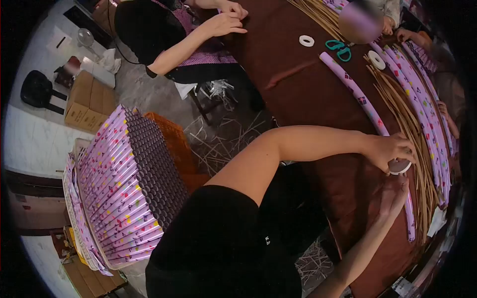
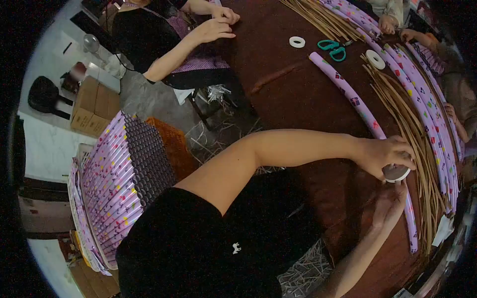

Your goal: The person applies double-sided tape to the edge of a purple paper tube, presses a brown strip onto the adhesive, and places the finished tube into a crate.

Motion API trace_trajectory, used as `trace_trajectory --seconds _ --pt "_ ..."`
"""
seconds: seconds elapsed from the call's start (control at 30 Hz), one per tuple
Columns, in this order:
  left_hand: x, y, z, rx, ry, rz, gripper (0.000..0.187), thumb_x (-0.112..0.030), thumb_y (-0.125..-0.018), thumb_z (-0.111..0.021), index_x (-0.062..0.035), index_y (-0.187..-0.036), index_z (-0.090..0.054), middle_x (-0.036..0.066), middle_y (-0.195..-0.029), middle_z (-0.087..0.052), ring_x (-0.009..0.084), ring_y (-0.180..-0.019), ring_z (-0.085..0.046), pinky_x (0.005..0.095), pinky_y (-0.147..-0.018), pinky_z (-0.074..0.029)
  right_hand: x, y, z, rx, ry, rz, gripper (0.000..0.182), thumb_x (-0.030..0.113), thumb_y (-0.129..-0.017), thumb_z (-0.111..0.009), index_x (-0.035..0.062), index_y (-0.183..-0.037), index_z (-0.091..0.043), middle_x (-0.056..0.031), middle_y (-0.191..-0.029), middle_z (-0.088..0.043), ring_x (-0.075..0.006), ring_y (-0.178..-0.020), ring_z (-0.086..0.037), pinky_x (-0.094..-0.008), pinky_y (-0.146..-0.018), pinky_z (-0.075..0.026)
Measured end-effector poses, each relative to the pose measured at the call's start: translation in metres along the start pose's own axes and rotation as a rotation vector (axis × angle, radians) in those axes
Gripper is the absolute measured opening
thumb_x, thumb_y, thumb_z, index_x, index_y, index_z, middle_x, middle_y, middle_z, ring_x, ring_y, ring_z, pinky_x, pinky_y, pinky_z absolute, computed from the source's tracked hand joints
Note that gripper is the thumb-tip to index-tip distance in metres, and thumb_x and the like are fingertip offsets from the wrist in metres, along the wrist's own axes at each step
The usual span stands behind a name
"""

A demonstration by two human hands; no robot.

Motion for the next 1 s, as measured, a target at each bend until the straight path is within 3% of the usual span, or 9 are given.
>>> trace_trajectory --seconds 0.07,0.17,0.27,0.33,0.4,0.47,0.5,0.7,1.0 --pt "0.008 0.0 0.001 -0.018 0.16 0.133 0.088 -0.026 -0.061 -0.089 -0.0198 -0.139 -0.048 0.013 -0.14 -0.037 0.0388 -0.132 -0.033 0.0508 -0.109 -0.034 0.001 0.002 -0.013 0.013 0.021 -0.005 0.053 0.013 -0.09 -0.056 -0.0011 -0.139 -0.041 -0.0121 -0.131 -0.053 -0.0216 -0.117 -0.053 -0.0342 -0.1 -0.044" --pt "0.007 -0.001 0.008 -0.036 0.096 0.092 0.088 -0.028 -0.062 -0.089 -0.019 -0.139 -0.048 0.014 -0.141 -0.037 0.0379 -0.132 -0.034 0.051 -0.108 -0.036 0.007 -0.002 -0.01 0.171 -0.171 0.022 0.061 0.015 -0.089 -0.055 -0.0011 -0.145 -0.035 -0.013 -0.135 -0.051 -0.0227 -0.12 -0.052 -0.0359 -0.103 -0.042" --pt "0.008 -0.001 0.007 -0.027 0.076 0.109 0.086 -0.031 -0.065 -0.088 -0.0178 -0.139 -0.047 0.013 -0.139 -0.039 0.0363 -0.13 -0.038 0.0474 -0.109 -0.038 0.01 0.006 -0.017 -0.169 0.001 0.024 0.049 0.019 -0.099 -0.049 -0.0004 -0.143 -0.039 -0.0124 -0.137 -0.051 -0.022 -0.122 -0.051 -0.0365 -0.102 -0.042" --pt "0.009 -0.001 0.005 -0.04 0.085 0.115 0.086 -0.033 -0.065 -0.089 -0.0187 -0.139 -0.048 0.013 -0.137 -0.041 0.0356 -0.13 -0.04 0.046 -0.108 -0.039 0.007 0.001 -0.018 0.006 0.028 -0.031 0.046 0.02 -0.1 -0.048 -0.0002 -0.14 -0.044 -0.0115 -0.137 -0.052 -0.0216 -0.122 -0.052 -0.0365 -0.101 -0.043" --pt "0.009 0.0 0.009 -0.042 0.117 0.16 0.085 -0.031 -0.065 -0.088 -0.0207 -0.138 -0.048 0.013 -0.135 -0.042 0.035 -0.129 -0.04 0.0465 -0.106 -0.041 0.008 0.004 -0.009 -0.165 0.027 0.076 0.046 0.023 -0.099 -0.049 0.0009 -0.14 -0.044 -0.0099 -0.135 -0.053 -0.0206 -0.121 -0.052 -0.0361 -0.1 -0.043" --pt "0.002 0.0 0.014 -0.029 0.045 0.162 0.083 -0.027 -0.066 -0.088 -0.0213 -0.139 -0.048 0.012 -0.136 -0.041 0.0339 -0.13 -0.04 0.0468 -0.106 -0.041 0.009 0.001 -0.015 0.068 -0.148 0.032 0.045 0.023 -0.099 -0.05 0.0014 -0.138 -0.046 -0.009 -0.135 -0.053 -0.0196 -0.121 -0.052 -0.0349 -0.101 -0.042" --pt "-0.002 -0.001 0.014 -0.036 0.024 0.148 0.083 -0.024 -0.066 -0.087 -0.0214 -0.139 -0.048 0.012 -0.137 -0.041 0.0335 -0.13 -0.039 0.0465 -0.107 -0.04 0.013 0.011 -0.032 -0.091 -0.018 0.11 0.043 0.023 -0.099 -0.051 0.0017 -0.135 -0.047 -0.0105 -0.134 -0.054 -0.0193 -0.122 -0.052 -0.0344 -0.101 -0.042" --pt "-0.016 -0.005 0.02 -0.024 0.043 0.15 0.08 -0.016 -0.067 -0.086 -0.0181 -0.139 -0.05 0.01 -0.139 -0.041 0.0317 -0.131 -0.04 0.0456 -0.107 -0.04 0.013 0.021 -0.046 -0.111 -0.151 0.116 0.043 0.006 -0.088 -0.057 0.0014 -0.129 -0.046 -0.0101 -0.12 -0.058 -0.0191 -0.108 -0.057 -0.0315 -0.093 -0.045" --pt "-0.027 -0.011 0.02 0.048 -0.065 0.203 0.077 -0.005 -0.066 -0.083 -0.0145 -0.136 -0.052 0.007 -0.139 -0.042 0.0291 -0.131 -0.038 0.0385 -0.1 -0.046 0.012 0.02 -0.05 -0.014 -0.211 0.101 0.044 0.006 -0.088 -0.058 0.0034 -0.128 -0.042 -0.0092 -0.118 -0.059 -0.0153 -0.106 -0.055 -0.0298 -0.088 -0.044"
Point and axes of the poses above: each hand's wrist, its own y-axis away from the middle knuckle, its own z-axis out of the back of the hand, x = y × z, the point moved 7 cm from there along -y, towards the middle knuckle
